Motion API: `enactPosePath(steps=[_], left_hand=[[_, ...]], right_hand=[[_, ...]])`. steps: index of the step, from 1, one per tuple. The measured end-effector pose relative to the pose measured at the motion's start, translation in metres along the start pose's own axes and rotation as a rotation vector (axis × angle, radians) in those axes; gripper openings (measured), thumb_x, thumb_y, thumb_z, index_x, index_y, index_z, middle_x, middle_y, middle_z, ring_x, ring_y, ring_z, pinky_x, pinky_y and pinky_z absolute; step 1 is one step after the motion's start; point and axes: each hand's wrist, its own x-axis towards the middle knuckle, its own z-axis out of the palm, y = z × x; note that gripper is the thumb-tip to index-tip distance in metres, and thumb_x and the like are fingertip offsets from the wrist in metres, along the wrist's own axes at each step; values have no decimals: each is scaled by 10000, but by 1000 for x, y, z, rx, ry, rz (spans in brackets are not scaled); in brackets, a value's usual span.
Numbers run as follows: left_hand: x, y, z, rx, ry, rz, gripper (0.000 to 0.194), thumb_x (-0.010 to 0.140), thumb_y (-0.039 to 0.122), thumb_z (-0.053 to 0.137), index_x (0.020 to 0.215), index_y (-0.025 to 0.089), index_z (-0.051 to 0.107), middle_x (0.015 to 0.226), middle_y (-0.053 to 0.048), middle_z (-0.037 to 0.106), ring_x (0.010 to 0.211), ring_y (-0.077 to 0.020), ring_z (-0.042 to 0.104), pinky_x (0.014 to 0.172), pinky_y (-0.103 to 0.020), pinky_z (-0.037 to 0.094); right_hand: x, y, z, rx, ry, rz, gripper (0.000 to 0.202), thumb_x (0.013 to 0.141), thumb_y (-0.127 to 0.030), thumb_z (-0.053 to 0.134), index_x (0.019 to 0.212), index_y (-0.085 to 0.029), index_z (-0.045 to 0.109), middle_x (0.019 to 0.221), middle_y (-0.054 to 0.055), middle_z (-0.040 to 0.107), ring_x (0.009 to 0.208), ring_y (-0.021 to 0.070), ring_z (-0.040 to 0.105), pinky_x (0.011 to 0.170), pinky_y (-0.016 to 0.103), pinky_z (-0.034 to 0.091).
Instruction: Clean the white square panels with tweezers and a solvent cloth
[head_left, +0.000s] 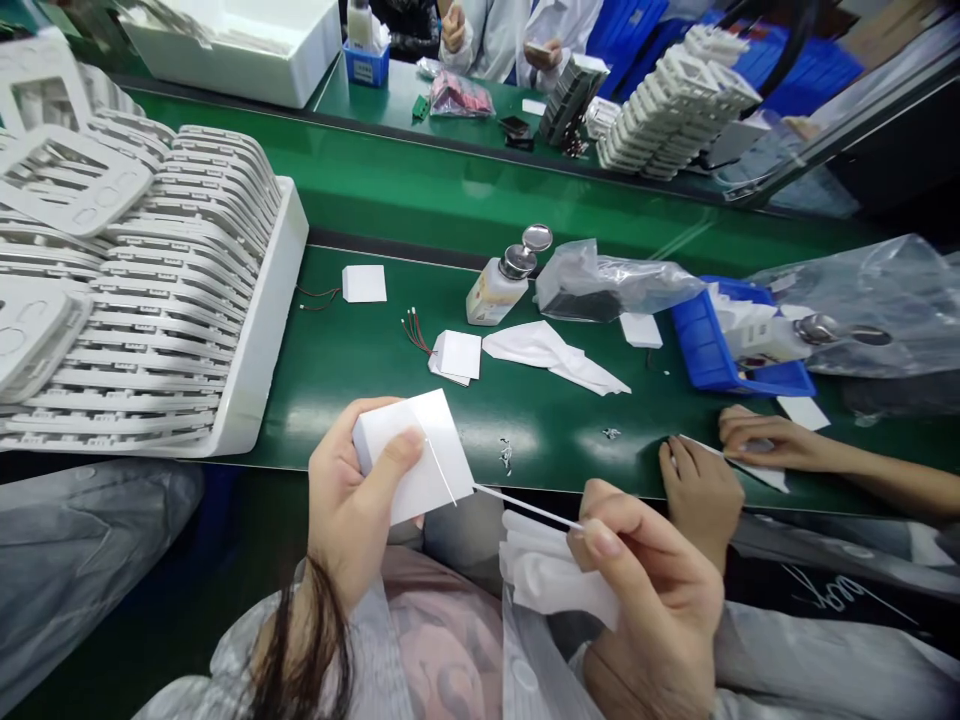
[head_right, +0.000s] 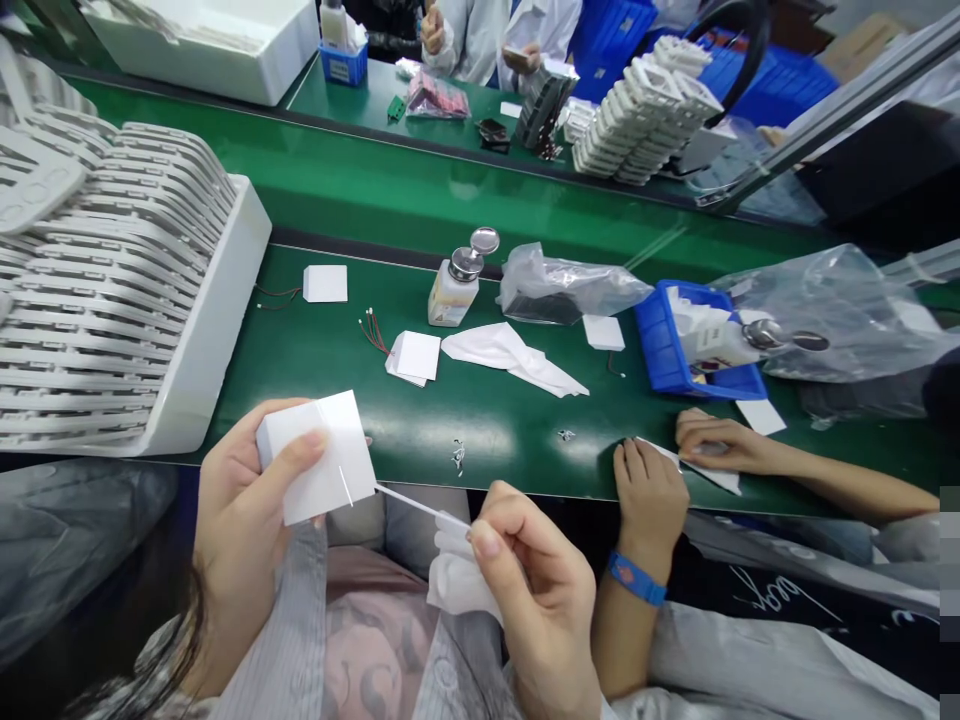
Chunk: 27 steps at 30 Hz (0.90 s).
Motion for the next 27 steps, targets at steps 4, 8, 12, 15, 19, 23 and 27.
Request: enactPosePath(steps=[4, 8, 12, 15, 19, 23, 27], left_hand=[[5, 0, 3, -11, 14, 2, 222, 721, 327, 747, 857, 192, 635, 598, 47, 565, 404, -97, 559, 267, -131, 401], [6, 1, 8, -18, 11, -26, 253, 703, 332, 757, 857, 179, 628, 619, 32, 582, 418, -106, 566, 274, -140, 401], [11, -1, 10, -17, 10, -23, 266, 702, 332, 756, 868, 173, 624, 626, 23, 594, 430, -115, 575, 286, -148, 407], [18, -3, 7, -18, 124, 99, 233, 704, 299, 754, 862, 186, 626, 628, 40, 587, 428, -104, 562, 285, -151, 408], [24, -6, 4, -21, 163, 155, 205, 704, 281, 755, 842, 193, 631, 614, 52, 570, 410, -92, 531, 269, -153, 393], [21, -8, 9, -2, 102, 113, 202, 736, 300, 741, 872, 199, 633, 661, 37, 597, 449, -96, 553, 291, -149, 411], [16, -7, 14, 5, 62, 80, 200, 744, 303, 735, 872, 196, 624, 662, 34, 590, 468, -93, 555, 331, -145, 428]], right_hand=[[2, 2, -3, -14, 17, -5, 276, 873, -283, 606, 626, -181, 537, 585, -15, 392, 547, 118, 370, 466, 249, 259], [3, 5, -7, -23, 7, -24, 274, 879, -267, 594, 626, -188, 524, 580, -16, 381, 548, 123, 382, 469, 249, 273], [0, 8, -10, -11, 16, -15, 258, 872, -245, 596, 630, -190, 528, 589, -14, 370, 547, 126, 374, 466, 256, 259], [-3, 8, -13, 62, 166, -43, 238, 869, -227, 594, 643, -194, 527, 609, -18, 339, 546, 123, 337, 467, 261, 224], [-1, 9, -14, 26, 243, -61, 204, 873, -222, 603, 672, -199, 572, 611, -17, 356, 539, 121, 338, 464, 263, 226], [8, 17, -10, -135, 139, -25, 133, 863, -268, 639, 747, -205, 657, 641, -9, 471, 535, 107, 423, 442, 241, 287], [15, 22, 0, -241, 12, -27, 121, 852, -313, 652, 900, -238, 734, 644, -10, 492, 545, 115, 452, 448, 237, 324]])
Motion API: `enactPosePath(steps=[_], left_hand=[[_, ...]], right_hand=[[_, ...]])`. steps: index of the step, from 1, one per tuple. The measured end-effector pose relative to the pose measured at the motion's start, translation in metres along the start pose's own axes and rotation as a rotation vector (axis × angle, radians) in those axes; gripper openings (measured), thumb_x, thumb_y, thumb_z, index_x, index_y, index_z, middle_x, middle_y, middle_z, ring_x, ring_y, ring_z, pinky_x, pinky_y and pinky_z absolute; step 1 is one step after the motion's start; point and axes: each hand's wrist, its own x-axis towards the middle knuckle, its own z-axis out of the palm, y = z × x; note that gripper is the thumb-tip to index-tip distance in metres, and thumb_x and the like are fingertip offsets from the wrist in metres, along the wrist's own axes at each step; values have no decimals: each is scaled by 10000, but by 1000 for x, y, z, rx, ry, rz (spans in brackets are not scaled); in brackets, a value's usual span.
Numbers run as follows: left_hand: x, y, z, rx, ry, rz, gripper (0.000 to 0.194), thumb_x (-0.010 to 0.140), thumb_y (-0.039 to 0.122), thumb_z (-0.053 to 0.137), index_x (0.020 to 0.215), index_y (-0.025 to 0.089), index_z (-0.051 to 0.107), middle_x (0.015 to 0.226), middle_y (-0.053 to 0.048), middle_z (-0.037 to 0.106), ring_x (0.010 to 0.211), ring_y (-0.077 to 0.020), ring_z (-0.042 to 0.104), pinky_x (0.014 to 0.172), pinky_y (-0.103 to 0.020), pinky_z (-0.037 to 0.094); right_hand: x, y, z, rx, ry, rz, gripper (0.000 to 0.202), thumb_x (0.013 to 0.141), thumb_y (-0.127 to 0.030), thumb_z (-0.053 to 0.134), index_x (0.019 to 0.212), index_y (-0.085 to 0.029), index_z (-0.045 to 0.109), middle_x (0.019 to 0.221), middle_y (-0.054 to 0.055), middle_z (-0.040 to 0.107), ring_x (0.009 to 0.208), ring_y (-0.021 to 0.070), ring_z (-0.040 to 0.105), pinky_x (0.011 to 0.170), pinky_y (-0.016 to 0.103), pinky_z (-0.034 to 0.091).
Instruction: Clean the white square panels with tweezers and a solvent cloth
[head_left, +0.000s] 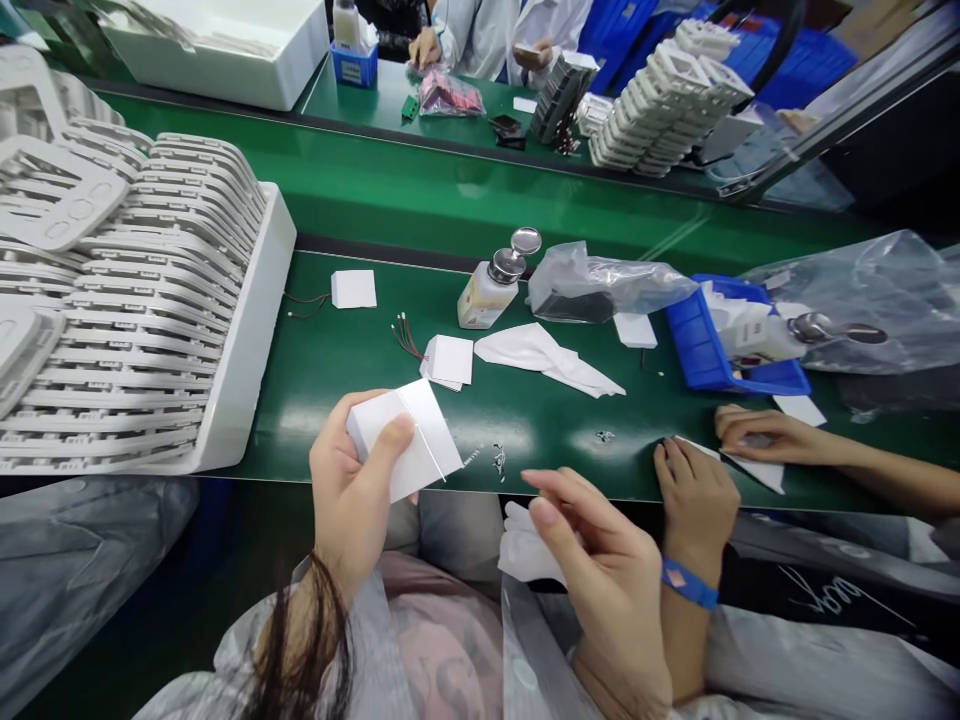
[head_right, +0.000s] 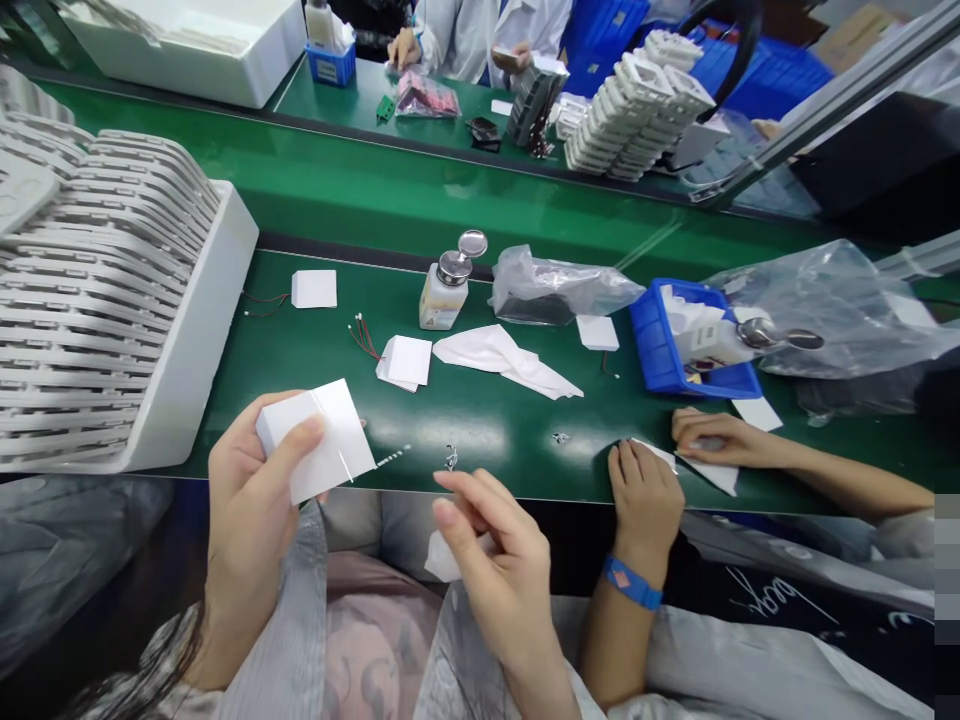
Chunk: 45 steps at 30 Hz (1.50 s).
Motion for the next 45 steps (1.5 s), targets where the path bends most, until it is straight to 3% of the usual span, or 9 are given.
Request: enactPosePath(steps=[8, 13, 20, 28, 31, 34, 38, 41, 45], left_hand=[[-6, 3, 1, 10, -31, -34, 183, 745, 304, 723, 859, 202, 623, 657, 38, 580, 470, -95, 565, 369, -149, 440], [-5, 1, -1, 10, -46, -47, 207, 744, 319, 722, 875, 196, 621, 645, 32, 573, 462, -106, 570, 354, -157, 437], [-6, 3, -2, -5, -63, -65, 204, 750, 318, 728, 877, 206, 614, 645, 34, 559, 476, -110, 569, 353, -160, 440], [0, -5, -4, 38, -54, -41, 189, 738, 312, 735, 849, 201, 630, 628, 45, 570, 446, -96, 555, 333, -151, 426], [10, -7, -10, 67, 137, 92, 212, 717, 295, 757, 866, 196, 644, 644, 54, 576, 436, -79, 541, 325, -143, 411], [23, -5, -17, 33, 309, 182, 230, 680, 270, 786, 844, 188, 646, 656, 60, 574, 441, -75, 530, 311, -148, 390], [32, -8, -23, 7, 258, 134, 236, 663, 269, 799, 822, 192, 642, 643, 67, 575, 467, -92, 545, 302, -168, 372], [31, -11, -20, 29, 199, 98, 227, 672, 265, 794, 820, 187, 640, 639, 69, 577, 457, -81, 532, 305, -166, 364], [28, -8, -18, 22, 164, 71, 185, 726, 240, 760, 849, 184, 634, 671, 73, 570, 489, -73, 545, 340, -154, 400]], right_hand=[[7, -3, 21, -105, -75, -187, 285, 856, -203, 651, 1135, -261, 667, 669, -31, 469, 569, 106, 455, 465, 233, 361], [11, -5, 22, -140, -100, -287, 165, 870, -122, 611, 979, -216, 692, 713, -15, 514, 552, 87, 463, 432, 218, 353], [9, -2, 24, -171, -161, -324, 210, 872, -95, 602, 1031, -223, 652, 768, -11, 519, 589, 90, 482, 474, 224, 381], [4, -3, 16, -184, -405, -130, 169, 959, -211, 466, 829, -202, 574, 736, -12, 462, 579, 97, 430, 480, 229, 329], [0, 4, 7, -149, -468, -55, 206, 948, -243, 492, 768, -195, 578, 703, -18, 448, 600, 101, 440, 509, 228, 331], [-1, 25, 1, -103, -297, 71, 212, 889, -312, 589, 726, -185, 634, 642, -29, 427, 559, 98, 414, 493, 228, 328], [5, 65, 2, -115, 39, 196, 263, 853, -408, 615, 802, -162, 691, 662, 1, 536, 560, 111, 451, 494, 238, 366], [8, 86, 7, -177, 62, 204, 325, 873, -437, 582, 886, -141, 715, 706, 27, 578, 612, 135, 500, 532, 254, 401], [6, 95, 7, -306, -5, 184, 362, 918, -423, 511, 977, -150, 742, 654, -7, 474, 591, 125, 468, 548, 250, 374]])
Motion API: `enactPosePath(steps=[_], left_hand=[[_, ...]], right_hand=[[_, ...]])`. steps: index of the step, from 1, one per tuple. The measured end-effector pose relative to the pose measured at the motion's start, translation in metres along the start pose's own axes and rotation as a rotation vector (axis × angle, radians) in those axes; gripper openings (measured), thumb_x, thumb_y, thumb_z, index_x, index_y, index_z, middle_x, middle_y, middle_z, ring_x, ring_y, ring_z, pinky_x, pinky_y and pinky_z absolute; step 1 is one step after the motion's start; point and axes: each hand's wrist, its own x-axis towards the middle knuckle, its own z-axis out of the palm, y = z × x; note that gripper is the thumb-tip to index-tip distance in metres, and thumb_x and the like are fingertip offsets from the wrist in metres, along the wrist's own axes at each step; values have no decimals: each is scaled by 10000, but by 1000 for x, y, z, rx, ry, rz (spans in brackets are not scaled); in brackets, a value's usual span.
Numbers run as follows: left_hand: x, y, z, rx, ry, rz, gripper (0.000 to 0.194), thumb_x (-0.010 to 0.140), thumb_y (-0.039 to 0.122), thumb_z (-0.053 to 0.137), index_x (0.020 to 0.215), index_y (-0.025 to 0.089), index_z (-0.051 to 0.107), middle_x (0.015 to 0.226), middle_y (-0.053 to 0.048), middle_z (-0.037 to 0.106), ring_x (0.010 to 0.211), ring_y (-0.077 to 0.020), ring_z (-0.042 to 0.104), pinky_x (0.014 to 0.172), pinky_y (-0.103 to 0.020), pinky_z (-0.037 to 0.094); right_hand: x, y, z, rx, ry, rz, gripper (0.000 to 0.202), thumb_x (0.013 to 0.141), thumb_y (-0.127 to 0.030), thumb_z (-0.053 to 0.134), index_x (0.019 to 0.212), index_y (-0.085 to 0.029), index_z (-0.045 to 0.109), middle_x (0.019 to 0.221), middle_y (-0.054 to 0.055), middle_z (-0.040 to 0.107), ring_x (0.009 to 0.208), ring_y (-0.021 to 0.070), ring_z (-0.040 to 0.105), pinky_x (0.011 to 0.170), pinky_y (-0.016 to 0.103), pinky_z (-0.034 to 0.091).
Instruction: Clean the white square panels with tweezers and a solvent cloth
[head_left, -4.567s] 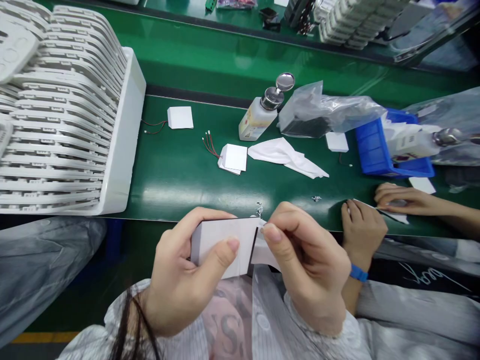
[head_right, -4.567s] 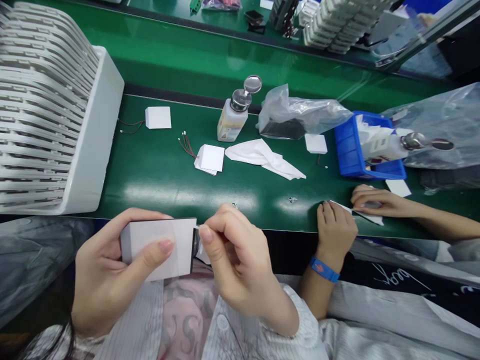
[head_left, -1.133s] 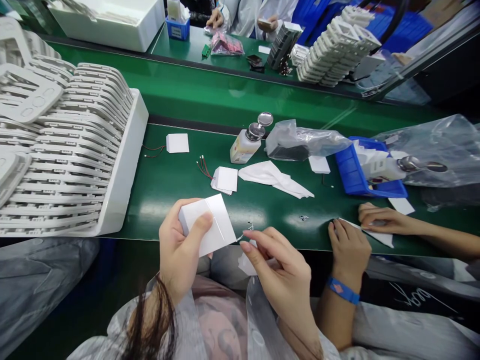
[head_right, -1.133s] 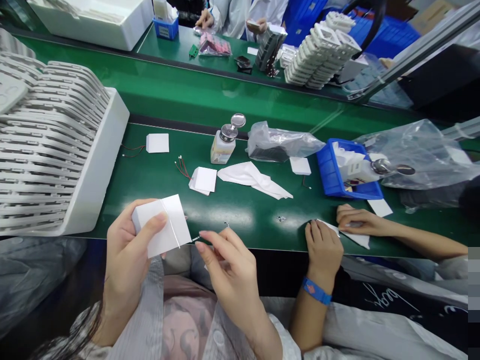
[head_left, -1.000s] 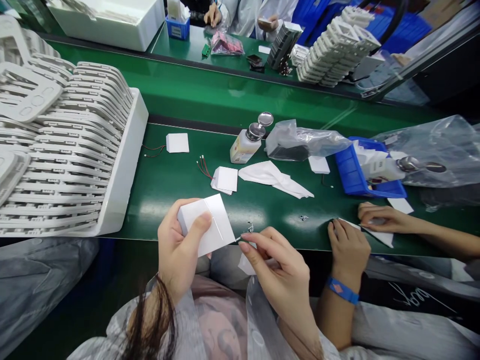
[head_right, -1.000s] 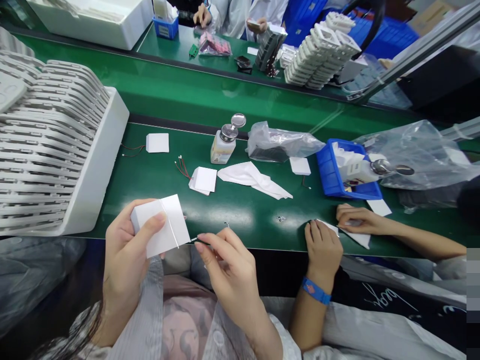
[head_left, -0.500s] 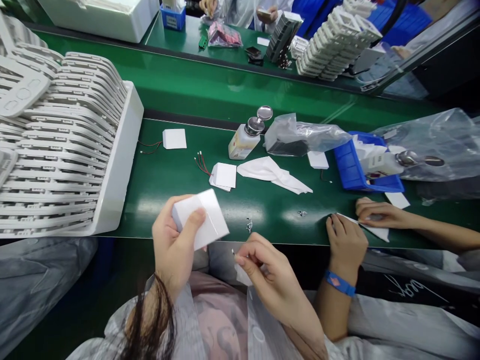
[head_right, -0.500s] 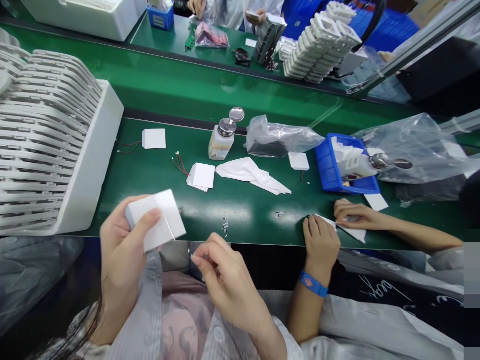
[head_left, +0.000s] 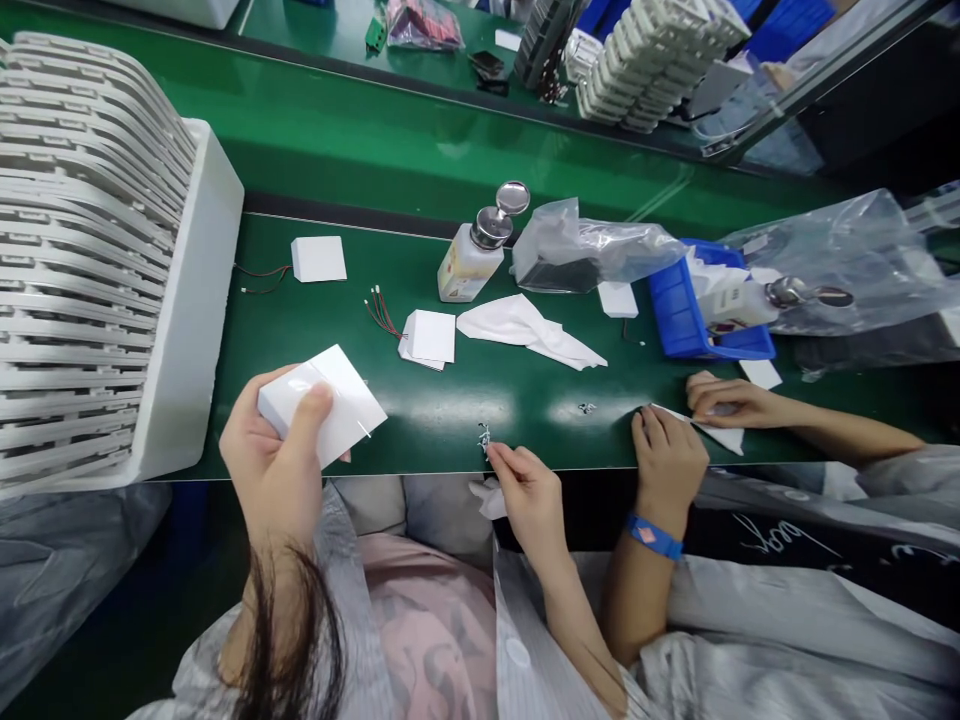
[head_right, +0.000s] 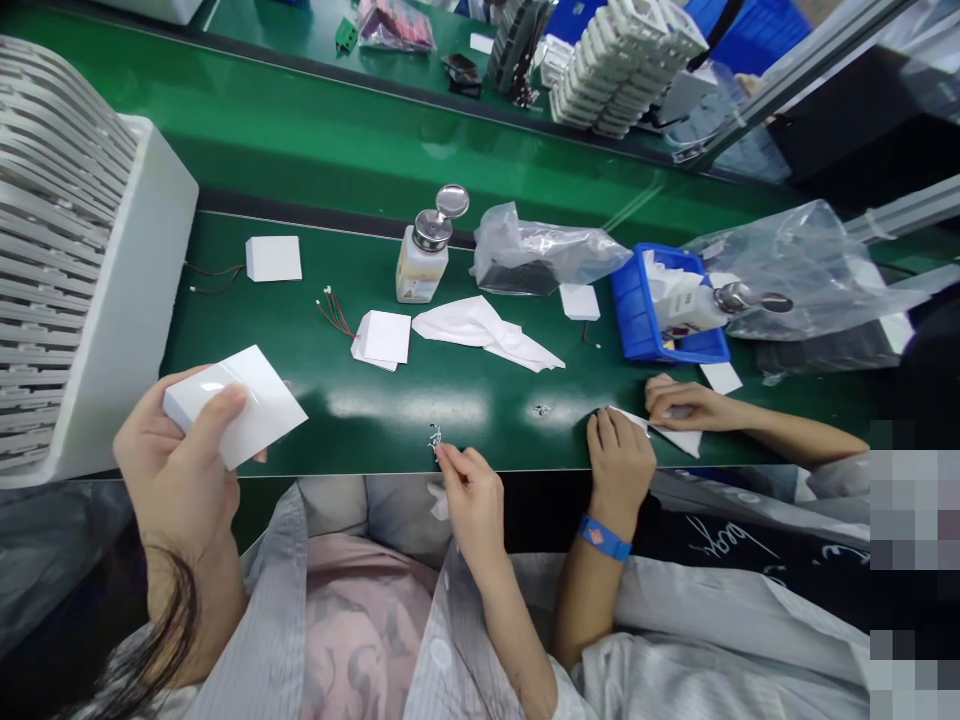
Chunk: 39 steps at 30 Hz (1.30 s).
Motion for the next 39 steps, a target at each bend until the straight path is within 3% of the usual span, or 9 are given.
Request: enactPosePath(steps=[5, 9, 13, 16, 18, 25, 29, 33, 39], left_hand=[[7, -5, -1, 56, 70, 102, 185, 691, 227, 759, 825, 174, 643, 633, 63, 541, 445, -73, 518, 311, -162, 395], [8, -12, 1, 106, 49, 122, 142, 733, 259, 713, 843, 193, 651, 654, 57, 537, 466, -57, 505, 338, -140, 357], [8, -12, -1, 112, 42, 119, 179, 717, 266, 727, 856, 187, 648, 667, 56, 545, 462, -51, 499, 341, -132, 370], [13, -11, -8, 80, 97, 159, 232, 639, 230, 773, 816, 151, 646, 627, 44, 556, 418, -80, 510, 284, -161, 405], [17, -11, -12, 68, 111, 169, 229, 633, 214, 770, 813, 146, 646, 629, 38, 568, 432, -103, 544, 274, -177, 427], [21, -13, -12, 40, 111, 148, 245, 615, 204, 781, 804, 143, 636, 639, 27, 581, 457, -125, 575, 267, -180, 422], [21, -15, -8, 49, 69, 112, 244, 621, 223, 790, 794, 143, 637, 609, 50, 541, 404, -83, 519, 271, -164, 415], [20, -17, -6, 45, 29, 96, 235, 640, 224, 789, 803, 153, 635, 625, 48, 549, 421, -96, 542, 265, -169, 428], [16, -21, -3, 46, -47, 68, 220, 677, 254, 788, 824, 171, 648, 663, 28, 604, 432, -103, 566, 270, -164, 435]], right_hand=[[-16, -2, 0, -250, -33, -23, 391, 910, -399, 477, 1181, -210, 686, 716, 11, 487, 540, 107, 425, 501, 242, 246], [-20, -10, 4, -452, -10, -43, 448, 900, -395, 443, 1212, -164, 667, 760, 47, 525, 482, 98, 327, 482, 283, 124], [-2, -10, -6, -187, -47, -22, 433, 922, -435, 441, 813, -157, 755, 632, -3, 416, 538, 110, 413, 515, 246, 265], [15, -3, -13, -86, -43, -7, 535, 903, -490, 479, 510, -159, 627, 557, -32, 312, 526, 109, 384, 516, 247, 299], [22, 2, -14, -39, 8, 8, 518, 853, -502, 557, 465, -160, 588, 542, -40, 288, 522, 107, 348, 502, 255, 283], [22, 14, -22, -5, 213, 68, 366, 782, -483, 659, 825, -129, 742, 587, -19, 479, 539, 118, 411, 520, 264, 345], [4, 19, -14, -11, 103, 66, 448, 850, -484, 585, 1027, -98, 729, 791, 71, 667, 680, 164, 578, 624, 275, 456], [-15, 12, 4, -61, -34, 43, 535, 899, -454, 514, 1281, -89, 594, 709, 48, 668, 583, 152, 563, 560, 255, 436], [-15, -1, 0, -83, -26, 75, 442, 805, -440, 619, 1174, -206, 687, 678, 28, 670, 570, 153, 562, 563, 242, 412]])
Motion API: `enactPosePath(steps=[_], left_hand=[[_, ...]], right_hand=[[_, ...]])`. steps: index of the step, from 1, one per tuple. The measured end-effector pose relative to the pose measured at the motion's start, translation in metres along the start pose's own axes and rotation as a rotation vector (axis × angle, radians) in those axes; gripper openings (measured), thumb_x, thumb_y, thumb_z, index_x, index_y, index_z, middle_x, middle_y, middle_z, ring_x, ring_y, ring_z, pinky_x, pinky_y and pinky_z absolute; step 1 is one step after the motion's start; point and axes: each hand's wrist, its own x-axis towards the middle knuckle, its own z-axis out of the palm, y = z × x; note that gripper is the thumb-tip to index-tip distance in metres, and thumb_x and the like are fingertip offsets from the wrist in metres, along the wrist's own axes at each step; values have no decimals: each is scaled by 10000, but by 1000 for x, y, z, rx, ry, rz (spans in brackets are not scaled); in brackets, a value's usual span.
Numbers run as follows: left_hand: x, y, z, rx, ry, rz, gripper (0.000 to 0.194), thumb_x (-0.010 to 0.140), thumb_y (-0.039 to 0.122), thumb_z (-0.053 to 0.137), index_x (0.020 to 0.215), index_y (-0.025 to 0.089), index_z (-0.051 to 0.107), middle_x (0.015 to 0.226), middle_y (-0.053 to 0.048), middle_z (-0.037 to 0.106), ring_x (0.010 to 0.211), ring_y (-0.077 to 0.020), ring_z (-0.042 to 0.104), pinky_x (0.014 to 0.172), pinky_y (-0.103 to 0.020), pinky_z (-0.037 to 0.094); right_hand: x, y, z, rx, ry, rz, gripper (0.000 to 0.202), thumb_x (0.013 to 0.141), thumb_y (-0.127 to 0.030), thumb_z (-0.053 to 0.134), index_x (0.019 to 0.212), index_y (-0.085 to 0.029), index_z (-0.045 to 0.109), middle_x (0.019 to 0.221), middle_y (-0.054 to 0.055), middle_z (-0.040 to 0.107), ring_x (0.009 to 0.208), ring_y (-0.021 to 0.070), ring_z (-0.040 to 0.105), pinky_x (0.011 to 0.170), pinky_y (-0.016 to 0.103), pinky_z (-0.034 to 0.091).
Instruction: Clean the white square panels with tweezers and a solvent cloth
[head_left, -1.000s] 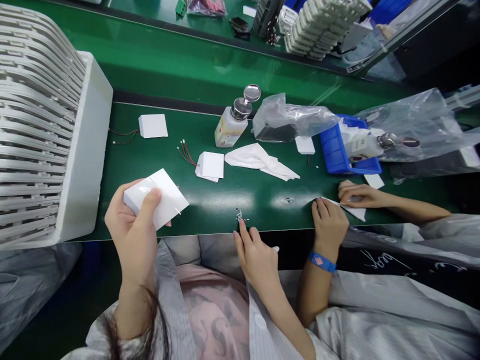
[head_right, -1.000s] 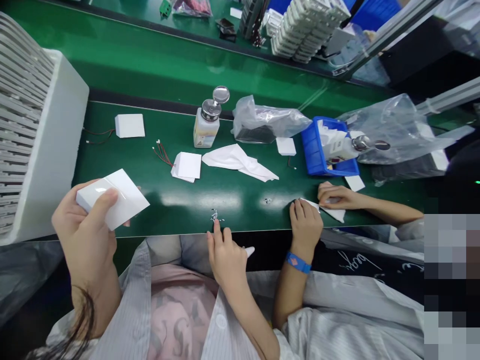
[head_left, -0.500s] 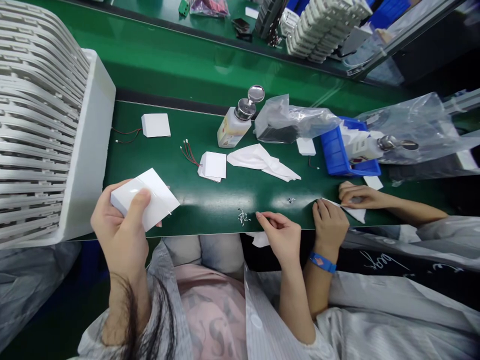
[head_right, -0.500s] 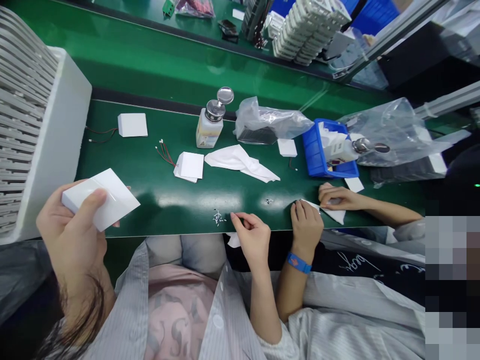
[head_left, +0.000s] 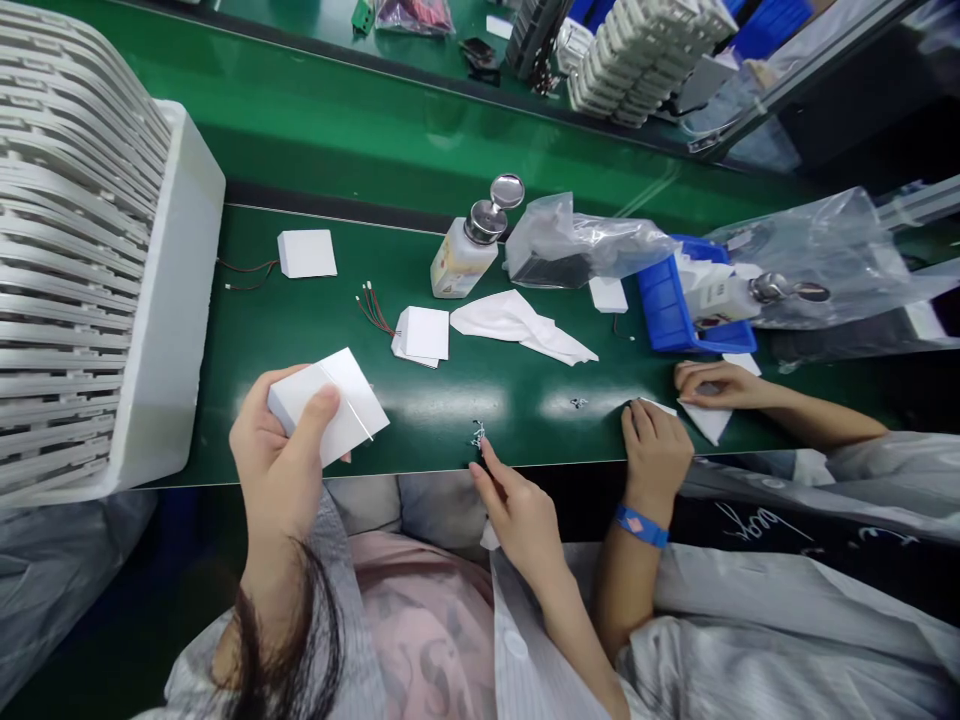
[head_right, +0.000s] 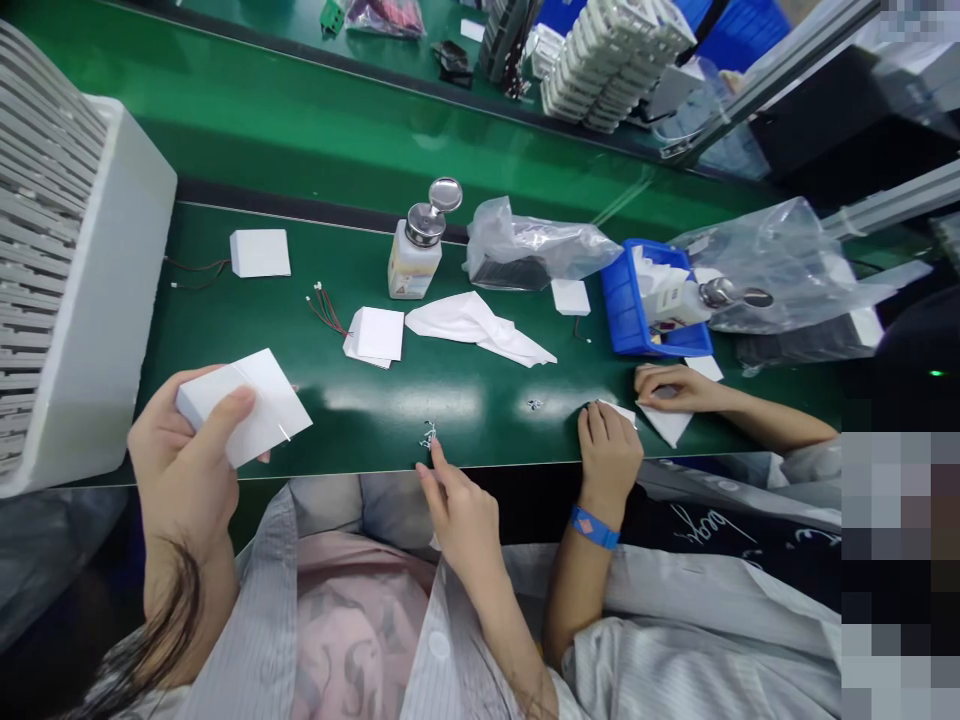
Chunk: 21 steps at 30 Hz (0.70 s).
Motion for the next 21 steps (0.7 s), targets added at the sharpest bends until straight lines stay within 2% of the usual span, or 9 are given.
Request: enactPosePath(steps=[3, 5, 7, 8, 10, 13, 15, 17, 21], left_hand=[[-1, -1, -3, 6, -19, -10, 220, 681, 269, 790, 834, 182, 658, 673, 22, 620, 435, -105, 575, 270, -164, 441], [0, 0, -7, 11, -38, -24, 223, 684, 282, 787, 838, 191, 653, 672, 24, 619, 443, -109, 585, 275, -161, 444], [-2, 2, -8, -11, -108, -78, 236, 688, 297, 779, 844, 199, 632, 648, 34, 606, 433, -114, 586, 264, -160, 428], [-3, 3, -8, -36, -175, -134, 247, 694, 308, 772, 854, 202, 616, 633, 36, 604, 428, -122, 590, 253, -160, 411], [-10, 5, -4, -109, -365, -302, 285, 696, 334, 764, 872, 202, 583, 620, 28, 620, 424, -149, 608, 241, -161, 382], [-23, 5, 2, -260, -661, -567, 339, 658, 330, 797, 862, 187, 567, 662, -1, 657, 508, -187, 668, 340, -184, 472], [-30, 3, 5, -393, -804, -674, 328, 645, 303, 811, 830, 176, 572, 671, -2, 659, 552, -183, 683, 431, -203, 528], [-33, 2, 4, -493, -878, -714, 309, 652, 301, 806, 805, 168, 572, 659, -1, 654, 537, -167, 671, 464, -216, 544], [-28, 5, -4, -542, -842, -679, 321, 641, 311, 808, 789, 165, 563, 674, -4, 666, 493, -138, 643, 464, -201, 531]], right_hand=[[6, 4, -18, 200, 247, 111, 439, 713, -490, 692, 1010, -172, 745, 685, 29, 656, 586, 156, 542, 557, 257, 422], [8, 3, -33, 278, 476, 124, 451, 781, -482, 605, 1051, -135, 708, 717, 36, 622, 603, 142, 502, 557, 259, 409], [7, -7, -48, 416, 554, 115, 393, 785, -393, 586, 1089, -160, 677, 675, -2, 545, 571, 112, 439, 528, 230, 375], [6, -15, -53, 591, 489, 109, 360, 725, -335, 638, 1045, -179, 690, 654, -17, 512, 569, 103, 430, 519, 215, 371], [3, -36, -57, 867, 198, 125, 368, 632, -254, 705, 997, -211, 711, 676, -12, 529, 602, 106, 471, 518, 200, 404], [0, -67, -47, 1035, -131, 86, 397, 630, -196, 758, 1018, -271, 710, 728, 2, 582, 625, 109, 517, 498, 181, 441], [0, -80, -36, 1060, -207, 5, 404, 674, -184, 766, 1051, -308, 695, 804, 14, 614, 670, 112, 554, 524, 178, 477], [0, -88, -26, 1035, -203, -93, 412, 716, -159, 756, 1084, -327, 676, 873, 21, 624, 755, 124, 590, 601, 196, 525], [-4, -93, -15, 985, -241, -194, 446, 746, -109, 735, 1122, -332, 650, 932, 27, 622, 867, 156, 613, 706, 271, 577]])
